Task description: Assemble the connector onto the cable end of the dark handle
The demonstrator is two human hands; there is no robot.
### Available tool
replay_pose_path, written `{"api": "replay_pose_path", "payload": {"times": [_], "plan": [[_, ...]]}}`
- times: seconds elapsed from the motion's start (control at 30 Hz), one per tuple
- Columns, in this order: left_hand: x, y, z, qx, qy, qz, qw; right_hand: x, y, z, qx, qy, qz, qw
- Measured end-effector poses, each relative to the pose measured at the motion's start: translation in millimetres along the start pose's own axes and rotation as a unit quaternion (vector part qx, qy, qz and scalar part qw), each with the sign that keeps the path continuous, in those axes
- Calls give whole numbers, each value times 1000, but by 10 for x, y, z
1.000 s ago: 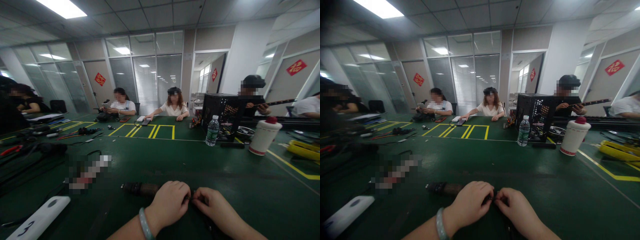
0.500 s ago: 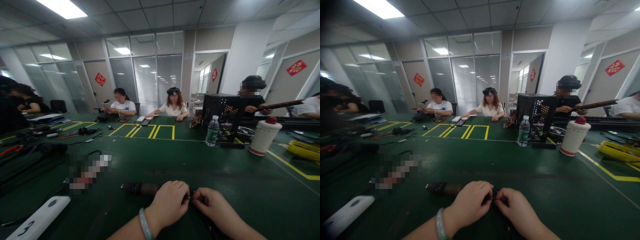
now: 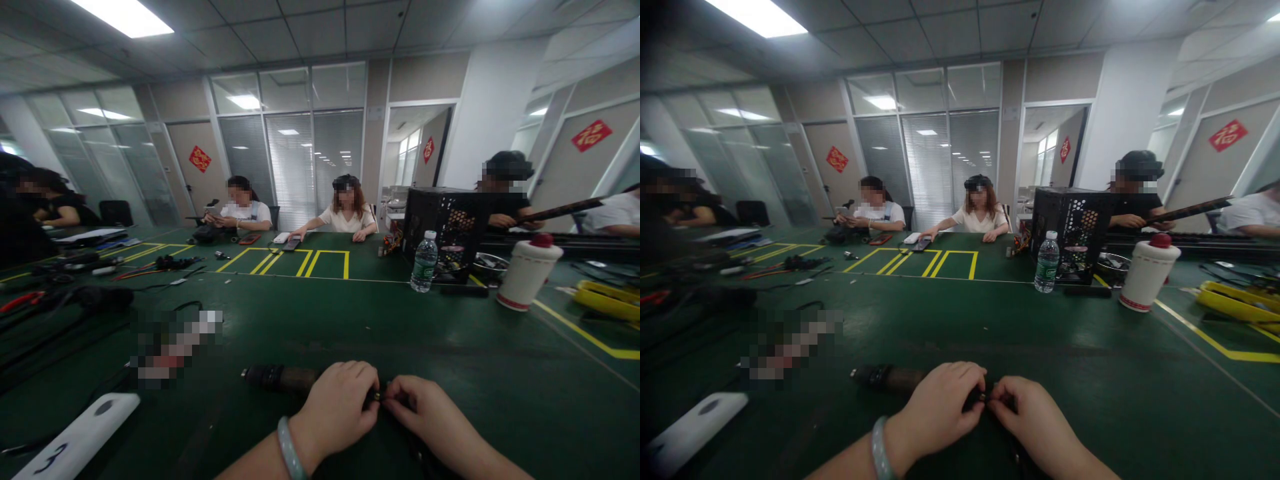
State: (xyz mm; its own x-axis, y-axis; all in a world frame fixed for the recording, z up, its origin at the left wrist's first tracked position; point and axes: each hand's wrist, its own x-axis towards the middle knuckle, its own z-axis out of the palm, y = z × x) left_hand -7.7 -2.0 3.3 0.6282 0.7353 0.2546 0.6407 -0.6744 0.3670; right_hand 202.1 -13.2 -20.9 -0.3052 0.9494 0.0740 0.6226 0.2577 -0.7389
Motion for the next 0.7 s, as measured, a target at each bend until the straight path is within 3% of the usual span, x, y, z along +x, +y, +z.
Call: {"api": "replay_pose_path", "payload": {"times": [0.7], "plan": [[18, -36, 6, 3, -4, 33, 999, -20, -59, -4, 3, 8, 6, 1000]]}}
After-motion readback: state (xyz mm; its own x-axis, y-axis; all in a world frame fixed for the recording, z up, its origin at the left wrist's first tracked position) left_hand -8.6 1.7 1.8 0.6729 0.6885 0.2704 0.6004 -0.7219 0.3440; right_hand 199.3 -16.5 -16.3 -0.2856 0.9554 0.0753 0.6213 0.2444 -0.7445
